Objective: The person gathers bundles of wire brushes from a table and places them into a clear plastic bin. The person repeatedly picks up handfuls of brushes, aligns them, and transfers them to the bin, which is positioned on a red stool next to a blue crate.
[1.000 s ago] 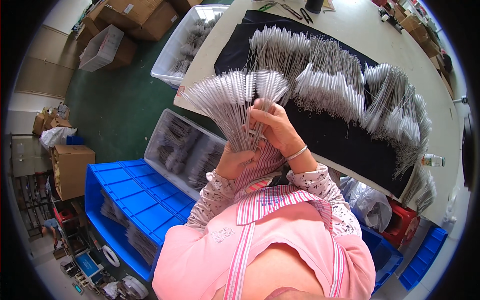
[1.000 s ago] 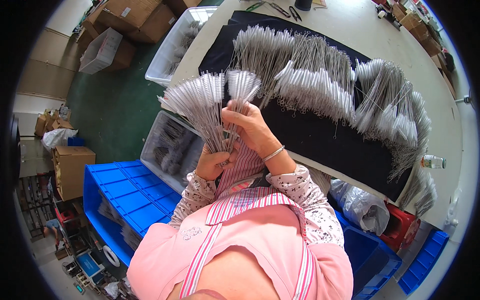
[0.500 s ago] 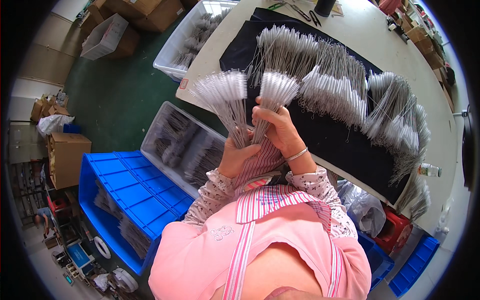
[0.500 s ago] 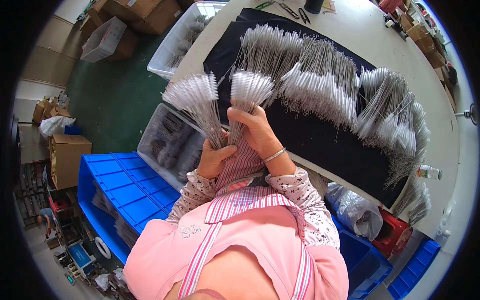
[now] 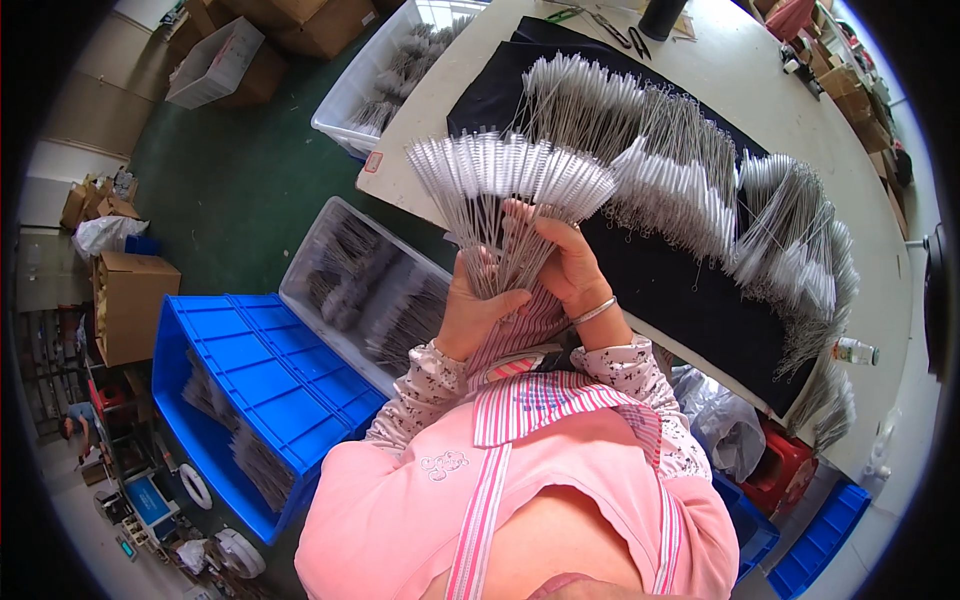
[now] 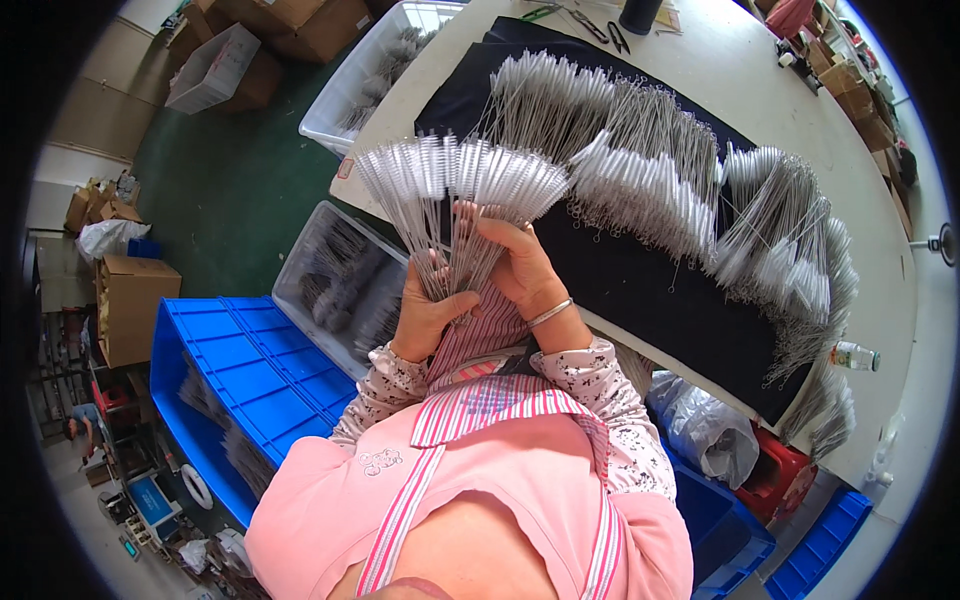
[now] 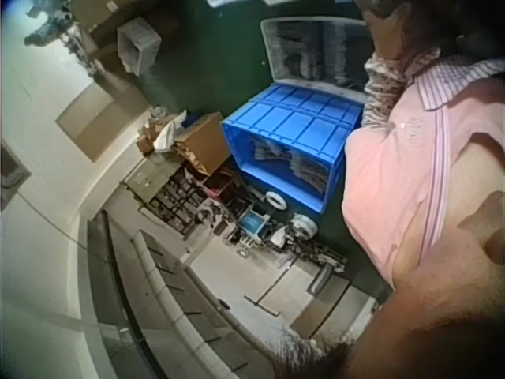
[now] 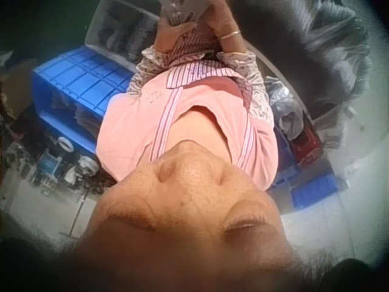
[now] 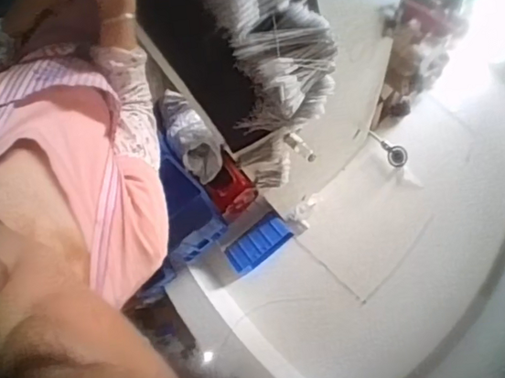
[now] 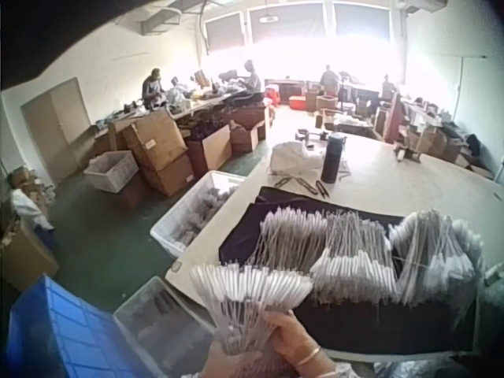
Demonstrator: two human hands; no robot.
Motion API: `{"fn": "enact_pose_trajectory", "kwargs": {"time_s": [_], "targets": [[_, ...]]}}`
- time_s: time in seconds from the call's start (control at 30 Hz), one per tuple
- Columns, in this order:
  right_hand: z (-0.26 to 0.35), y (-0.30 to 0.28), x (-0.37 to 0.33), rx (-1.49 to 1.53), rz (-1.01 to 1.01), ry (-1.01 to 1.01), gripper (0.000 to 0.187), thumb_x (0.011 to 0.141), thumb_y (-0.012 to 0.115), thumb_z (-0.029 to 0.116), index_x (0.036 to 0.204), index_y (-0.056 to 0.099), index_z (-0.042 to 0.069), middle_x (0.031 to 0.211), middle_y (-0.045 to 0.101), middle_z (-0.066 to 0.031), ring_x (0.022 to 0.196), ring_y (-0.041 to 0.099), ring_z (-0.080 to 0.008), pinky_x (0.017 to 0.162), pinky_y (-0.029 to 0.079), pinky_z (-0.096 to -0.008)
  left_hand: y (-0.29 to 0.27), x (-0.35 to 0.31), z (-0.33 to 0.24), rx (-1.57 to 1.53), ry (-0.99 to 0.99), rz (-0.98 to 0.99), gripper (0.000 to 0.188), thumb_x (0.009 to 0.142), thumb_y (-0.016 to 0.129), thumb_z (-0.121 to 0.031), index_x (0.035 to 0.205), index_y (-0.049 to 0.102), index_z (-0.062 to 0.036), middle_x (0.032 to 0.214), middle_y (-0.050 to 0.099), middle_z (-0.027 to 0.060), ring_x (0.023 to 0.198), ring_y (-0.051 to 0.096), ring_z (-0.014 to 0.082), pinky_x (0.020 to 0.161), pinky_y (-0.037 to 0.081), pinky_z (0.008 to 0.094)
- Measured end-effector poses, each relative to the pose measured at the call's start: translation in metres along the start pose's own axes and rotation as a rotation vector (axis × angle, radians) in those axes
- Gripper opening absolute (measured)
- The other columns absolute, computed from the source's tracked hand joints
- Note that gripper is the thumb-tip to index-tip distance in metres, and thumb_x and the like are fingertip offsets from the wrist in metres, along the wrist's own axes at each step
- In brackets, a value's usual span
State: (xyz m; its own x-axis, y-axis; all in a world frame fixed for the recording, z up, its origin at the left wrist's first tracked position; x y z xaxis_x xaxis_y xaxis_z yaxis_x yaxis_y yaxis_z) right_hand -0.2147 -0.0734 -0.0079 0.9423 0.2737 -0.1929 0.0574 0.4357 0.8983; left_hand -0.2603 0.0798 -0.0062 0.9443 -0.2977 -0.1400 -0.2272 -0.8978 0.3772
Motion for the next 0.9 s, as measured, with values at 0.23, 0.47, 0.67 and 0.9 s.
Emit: {"fn": "enact_pose_trajectory", "kwargs": {"time_s": [0.23,0.47,0.67,0.9], "targets": [[-0.007,0.008,0.001,0.094,0.114,0.021,0.044,0.087,0.059,0.021,0.123,0.052,-0.003,0.129,0.053,-0.015,0.12,0.051,-0.0258,0.102,0.041,-0.0401,0.003,-0.001,-0.015,0.176,0.029,-0.05,0.062,0.073,0.08,-0.016,0.117,0.039,-0.0027,0.107,0.056,0.006,0.096,0.056,0.0118,0.081,0.048,0.0255],[-0.014,0.021,-0.005,-0.143,0.23,0.035,0.083,0.072,0.078,0.041,0.133,0.04,-0.003,0.13,0.049,-0.0233,0.121,0.049,-0.0345,0.103,0.039,-0.0455,0.005,-0.007,-0.012,0.513,0.061,0.233,0.064,0.08,0.071,-0.015,0.131,0.036,0.0008,0.121,0.052,0.01,0.113,0.049,0.0186,0.097,0.039,0.0327],[-0.022,0.011,-0.011,-0.275,0.07,0.103,0.054,0.071,0.072,0.014,0.118,0.053,-0.004,0.099,0.063,-0.0173,0.09,0.064,-0.026,0.096,0.045,-0.0428,-0.005,-0.011,-0.009,0.325,-0.329,0.412,0.06,0.08,0.07,-0.011,0.13,0.041,0.0032,0.123,0.052,0.0097,0.112,0.05,0.018,0.095,0.042,0.0317],[-0.021,0.037,-0.02,-0.215,0.291,0.184,0.062,0.064,0.073,0.016,0.118,0.052,-0.005,0.088,0.064,-0.013,0.077,0.063,-0.0216,0.102,0.04,-0.0455,-0.019,-0.006,-0.017,0.057,-0.296,0.482,0.066,0.072,0.077,-0.023,0.124,0.048,0.0039,0.11,0.06,0.0117,0.103,0.058,0.0235,0.087,0.049,0.036]]}}
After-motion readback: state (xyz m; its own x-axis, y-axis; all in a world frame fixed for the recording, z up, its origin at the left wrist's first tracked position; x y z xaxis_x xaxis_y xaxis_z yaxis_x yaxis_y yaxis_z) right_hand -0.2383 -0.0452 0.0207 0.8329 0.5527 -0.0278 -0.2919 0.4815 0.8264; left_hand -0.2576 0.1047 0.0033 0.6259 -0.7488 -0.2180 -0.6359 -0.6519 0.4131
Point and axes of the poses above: each hand's wrist, its own x-axis towards the middle knuckle, its own y-axis out of the palm, z = x × y, the point moved 1 cm from there along x, towards the middle knuckle
